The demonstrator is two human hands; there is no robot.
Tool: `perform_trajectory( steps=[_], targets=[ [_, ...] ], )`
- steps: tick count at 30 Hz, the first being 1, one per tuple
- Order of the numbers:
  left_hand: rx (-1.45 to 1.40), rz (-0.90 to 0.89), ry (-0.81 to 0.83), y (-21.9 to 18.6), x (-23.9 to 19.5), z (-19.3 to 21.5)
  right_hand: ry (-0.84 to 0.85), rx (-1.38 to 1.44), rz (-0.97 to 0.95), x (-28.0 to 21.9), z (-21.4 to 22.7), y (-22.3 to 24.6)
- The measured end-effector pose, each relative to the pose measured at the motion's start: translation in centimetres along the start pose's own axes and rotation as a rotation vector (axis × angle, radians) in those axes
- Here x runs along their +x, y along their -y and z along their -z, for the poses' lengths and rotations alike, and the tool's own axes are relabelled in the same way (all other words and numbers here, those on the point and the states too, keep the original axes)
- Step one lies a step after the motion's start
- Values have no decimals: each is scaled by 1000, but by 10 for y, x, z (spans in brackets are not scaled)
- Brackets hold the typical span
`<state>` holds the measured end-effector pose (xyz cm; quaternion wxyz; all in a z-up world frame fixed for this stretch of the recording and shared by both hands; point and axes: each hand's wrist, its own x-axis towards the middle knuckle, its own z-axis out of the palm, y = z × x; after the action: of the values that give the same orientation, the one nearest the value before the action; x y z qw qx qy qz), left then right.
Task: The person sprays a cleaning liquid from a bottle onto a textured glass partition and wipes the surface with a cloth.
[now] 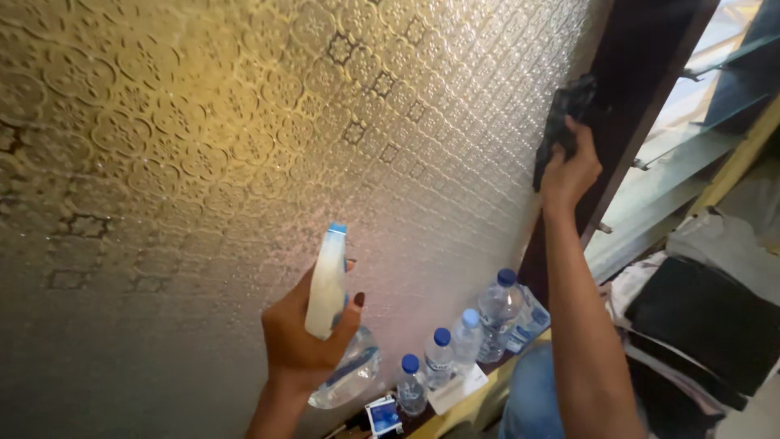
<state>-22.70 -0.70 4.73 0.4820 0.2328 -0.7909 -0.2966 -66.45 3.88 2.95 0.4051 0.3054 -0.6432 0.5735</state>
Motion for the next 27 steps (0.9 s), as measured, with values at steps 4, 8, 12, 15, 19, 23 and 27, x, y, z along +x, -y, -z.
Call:
perform_trajectory(
  steps=[4, 8, 12, 15, 19, 23, 27],
  targets=[
    [-98, 79, 25, 5, -1, -9, 29, 296, 71, -56, -5, 26],
    [-56, 32, 43, 6, -4, -21, 362, 65, 353, -160, 5, 103],
    [-47, -18, 58, 10, -14, -22, 192, 66, 674, -156, -2, 72],
    [-114, 63, 34, 10, -24, -12, 141, 132, -127, -114, -6, 8],
    [-193, 35, 19, 20, -28, -1, 22, 56, -100, -96, -3, -51],
    [-49, 153, 69, 29, -30, 6, 29, 116, -297, -138, -5, -50],
    [-3, 30, 28, 36, -34, 5, 142, 242, -209, -221, -5, -10]
  ],
)
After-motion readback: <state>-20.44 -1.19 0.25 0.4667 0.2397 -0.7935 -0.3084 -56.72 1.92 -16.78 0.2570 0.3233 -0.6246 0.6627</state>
